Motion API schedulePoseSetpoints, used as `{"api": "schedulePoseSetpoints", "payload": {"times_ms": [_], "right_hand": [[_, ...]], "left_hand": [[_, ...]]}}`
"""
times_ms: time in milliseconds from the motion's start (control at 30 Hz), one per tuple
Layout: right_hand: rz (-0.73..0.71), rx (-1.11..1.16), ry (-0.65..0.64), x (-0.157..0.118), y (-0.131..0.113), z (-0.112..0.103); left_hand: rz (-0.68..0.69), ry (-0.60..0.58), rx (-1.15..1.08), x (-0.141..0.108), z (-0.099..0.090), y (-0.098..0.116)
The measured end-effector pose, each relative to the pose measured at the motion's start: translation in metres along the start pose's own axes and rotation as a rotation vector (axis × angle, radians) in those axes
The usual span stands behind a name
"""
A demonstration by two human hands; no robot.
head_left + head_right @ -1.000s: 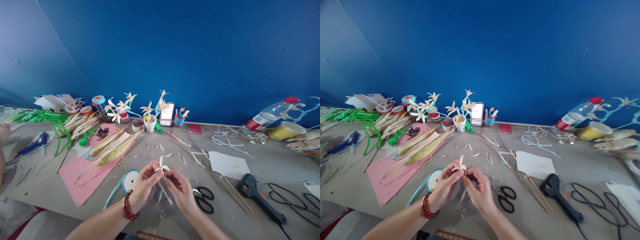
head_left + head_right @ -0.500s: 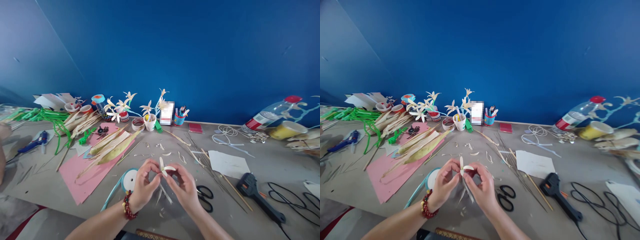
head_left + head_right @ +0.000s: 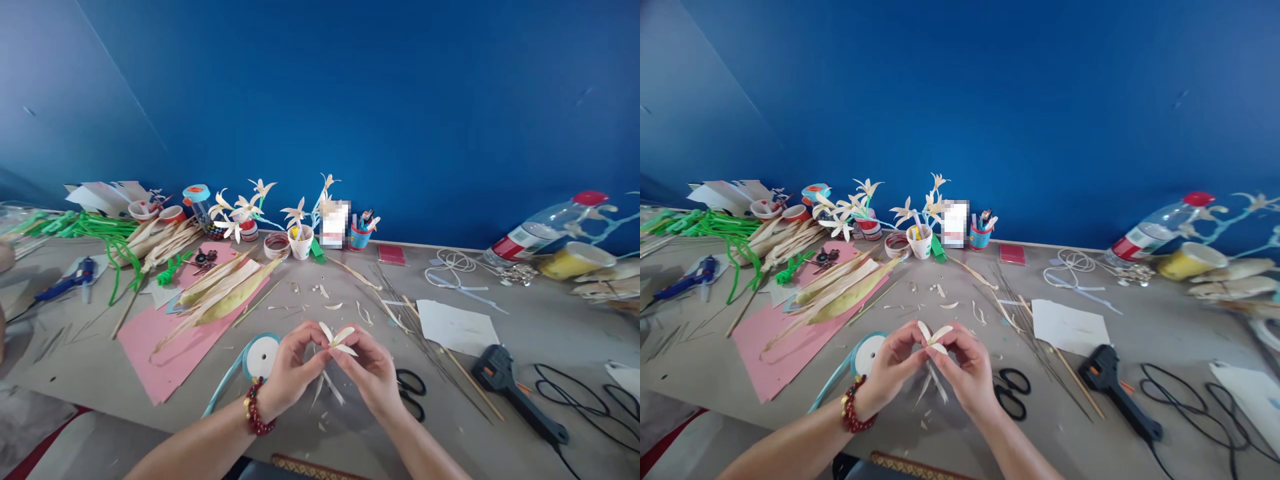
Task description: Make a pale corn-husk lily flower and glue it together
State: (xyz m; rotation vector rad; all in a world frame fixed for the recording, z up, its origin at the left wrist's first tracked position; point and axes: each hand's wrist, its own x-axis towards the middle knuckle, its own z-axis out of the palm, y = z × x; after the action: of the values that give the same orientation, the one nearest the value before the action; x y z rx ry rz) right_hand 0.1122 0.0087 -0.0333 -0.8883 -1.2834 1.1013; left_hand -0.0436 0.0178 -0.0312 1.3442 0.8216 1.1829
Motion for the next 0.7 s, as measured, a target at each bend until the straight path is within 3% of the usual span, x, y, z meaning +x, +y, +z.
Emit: {"api": "schedulePoseSetpoints", "payload": {"times_ms": [167,367,533,700], "right_hand": [[0.061,0.128,-0.116,0.005,-0.002,-0.007],[0.082,0.205,-0.183,0.006,-0.004,-0.011],[0.064,0.200,-0.202,0.008,-0.006,-0.013],[0.029,0.037,-0.203,0.009,-0.006,-0.016]], "left_hand": [[-0.270,-0.123,-0.359,0.002,0.002,0.001],[-0.405,-0.159,-0.489,0.002,0.000,0.002],[-0.404,-0.142,-0.455,0.001,0.002,0.004],[-0.297,-0.076,-0.379,0.000,0.003,-0.002]]}}
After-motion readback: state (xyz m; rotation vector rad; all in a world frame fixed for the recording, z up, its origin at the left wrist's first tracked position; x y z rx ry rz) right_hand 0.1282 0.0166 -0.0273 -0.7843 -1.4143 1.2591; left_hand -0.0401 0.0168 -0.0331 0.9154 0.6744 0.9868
